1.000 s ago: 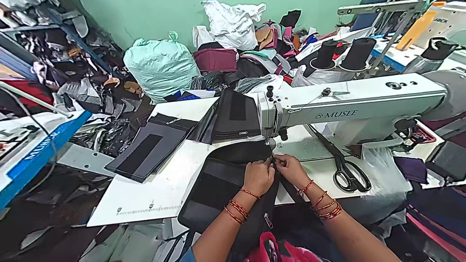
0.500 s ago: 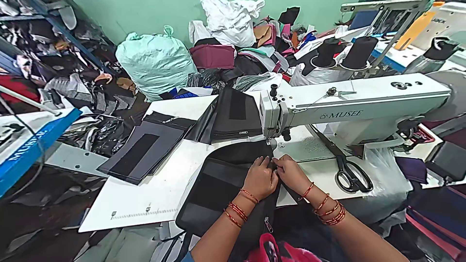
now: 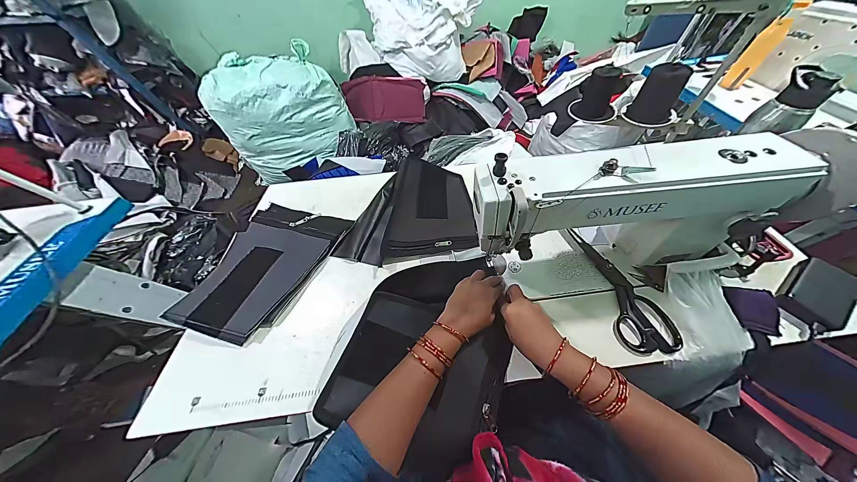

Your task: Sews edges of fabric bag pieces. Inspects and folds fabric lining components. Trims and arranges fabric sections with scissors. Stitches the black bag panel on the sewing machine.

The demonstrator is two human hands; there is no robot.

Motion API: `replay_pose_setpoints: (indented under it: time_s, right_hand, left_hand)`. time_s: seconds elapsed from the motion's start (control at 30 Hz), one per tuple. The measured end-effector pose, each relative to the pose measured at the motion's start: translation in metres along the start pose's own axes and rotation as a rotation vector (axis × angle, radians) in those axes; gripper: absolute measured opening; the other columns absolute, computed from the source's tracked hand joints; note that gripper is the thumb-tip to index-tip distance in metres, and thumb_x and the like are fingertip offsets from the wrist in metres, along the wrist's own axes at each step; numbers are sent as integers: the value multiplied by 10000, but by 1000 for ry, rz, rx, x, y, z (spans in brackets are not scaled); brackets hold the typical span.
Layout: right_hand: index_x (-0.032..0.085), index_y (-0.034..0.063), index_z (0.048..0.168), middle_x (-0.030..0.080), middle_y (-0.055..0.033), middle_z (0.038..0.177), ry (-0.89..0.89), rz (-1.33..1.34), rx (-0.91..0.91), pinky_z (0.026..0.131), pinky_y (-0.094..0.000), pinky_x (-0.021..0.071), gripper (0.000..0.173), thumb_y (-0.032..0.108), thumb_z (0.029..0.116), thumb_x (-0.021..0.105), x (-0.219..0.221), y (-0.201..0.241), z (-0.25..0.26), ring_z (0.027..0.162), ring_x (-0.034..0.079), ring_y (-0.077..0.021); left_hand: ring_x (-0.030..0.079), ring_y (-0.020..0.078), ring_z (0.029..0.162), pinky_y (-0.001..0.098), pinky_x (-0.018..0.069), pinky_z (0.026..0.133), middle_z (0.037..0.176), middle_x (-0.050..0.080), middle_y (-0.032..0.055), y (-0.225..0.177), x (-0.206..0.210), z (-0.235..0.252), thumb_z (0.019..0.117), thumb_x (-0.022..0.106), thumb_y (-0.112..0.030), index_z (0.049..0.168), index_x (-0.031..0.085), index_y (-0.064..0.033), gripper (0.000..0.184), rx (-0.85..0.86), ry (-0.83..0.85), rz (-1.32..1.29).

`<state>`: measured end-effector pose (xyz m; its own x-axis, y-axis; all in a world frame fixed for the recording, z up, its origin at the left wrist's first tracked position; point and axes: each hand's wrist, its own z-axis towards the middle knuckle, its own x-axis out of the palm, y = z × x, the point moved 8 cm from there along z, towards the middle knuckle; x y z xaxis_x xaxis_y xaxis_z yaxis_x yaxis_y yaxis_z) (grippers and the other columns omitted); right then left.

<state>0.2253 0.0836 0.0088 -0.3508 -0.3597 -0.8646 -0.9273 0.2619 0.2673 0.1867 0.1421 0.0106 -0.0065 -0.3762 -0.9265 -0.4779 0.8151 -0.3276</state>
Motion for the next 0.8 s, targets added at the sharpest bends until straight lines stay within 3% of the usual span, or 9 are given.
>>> replay_pose_setpoints:
  time_s: [0.17, 0.27, 0.4, 0.47, 0.57, 0.7, 0.8]
  right_hand:
    - [581, -124, 1309, 509, -304, 1362, -39, 2, 17, 916, -449, 551, 338, -48, 1027, 411, 1, -1, 3, 1085, 660, -397]
    - [567, -109, 1346, 527, -298, 1336, -56, -8, 22, 910, -432, 555, 361, -42, 1030, 405, 0, -1, 5, 1074, 668, -381]
    - [596, -106, 1314, 555, -294, 1300, -159, 2, 3, 905, -417, 561, 340, -37, 1028, 426, -4, -2, 13, 1075, 672, -378]
    - [612, -112, 1295, 570, -301, 1282, -217, 39, -10, 925, -423, 553, 332, -47, 1017, 442, -6, -4, 18, 1092, 665, -388]
    - [557, -100, 1370, 525, -304, 1360, -156, 97, 9, 1007, -439, 511, 370, -35, 1031, 426, -10, -6, 28, 1186, 617, -400]
    - [497, -86, 1438, 467, -301, 1454, -53, 111, 25, 1047, -462, 491, 417, -30, 1030, 432, -18, -8, 41, 1256, 579, -412]
    - [501, -50, 1458, 494, -294, 1424, -37, 108, 11, 1057, -456, 478, 436, -12, 1028, 440, -22, -12, 49, 1270, 566, -399]
  left_hand:
    - [629, 338, 1244, 440, 476, 1068, 1335, 690, 122, 9, 0, -18, 949, 513, -41, 1200, 743, -1, 343, 56, -292, -119]
    - [590, 347, 1311, 456, 422, 1135, 1346, 686, 111, 12, 7, -21, 960, 515, -60, 1213, 742, -19, 342, 68, -375, -125]
    - [550, 339, 1376, 426, 378, 1190, 1395, 651, 144, 16, 8, -17, 970, 490, -44, 1260, 710, 11, 368, 60, -365, -148]
    - [583, 361, 1338, 443, 415, 1163, 1365, 665, 172, 19, 6, -13, 963, 488, -37, 1241, 712, 33, 364, 85, -423, -146]
    - [656, 383, 1214, 453, 517, 1051, 1233, 708, 212, 24, 1, -5, 950, 522, -29, 1146, 738, 50, 303, 108, -524, -132]
    - [655, 376, 1218, 457, 507, 1066, 1208, 710, 230, 34, -6, 4, 946, 533, -27, 1103, 744, 66, 279, 65, -491, -178]
    - [654, 371, 1217, 461, 508, 1061, 1194, 716, 224, 38, -10, 9, 922, 542, -15, 1080, 748, 63, 271, 67, -469, -193]
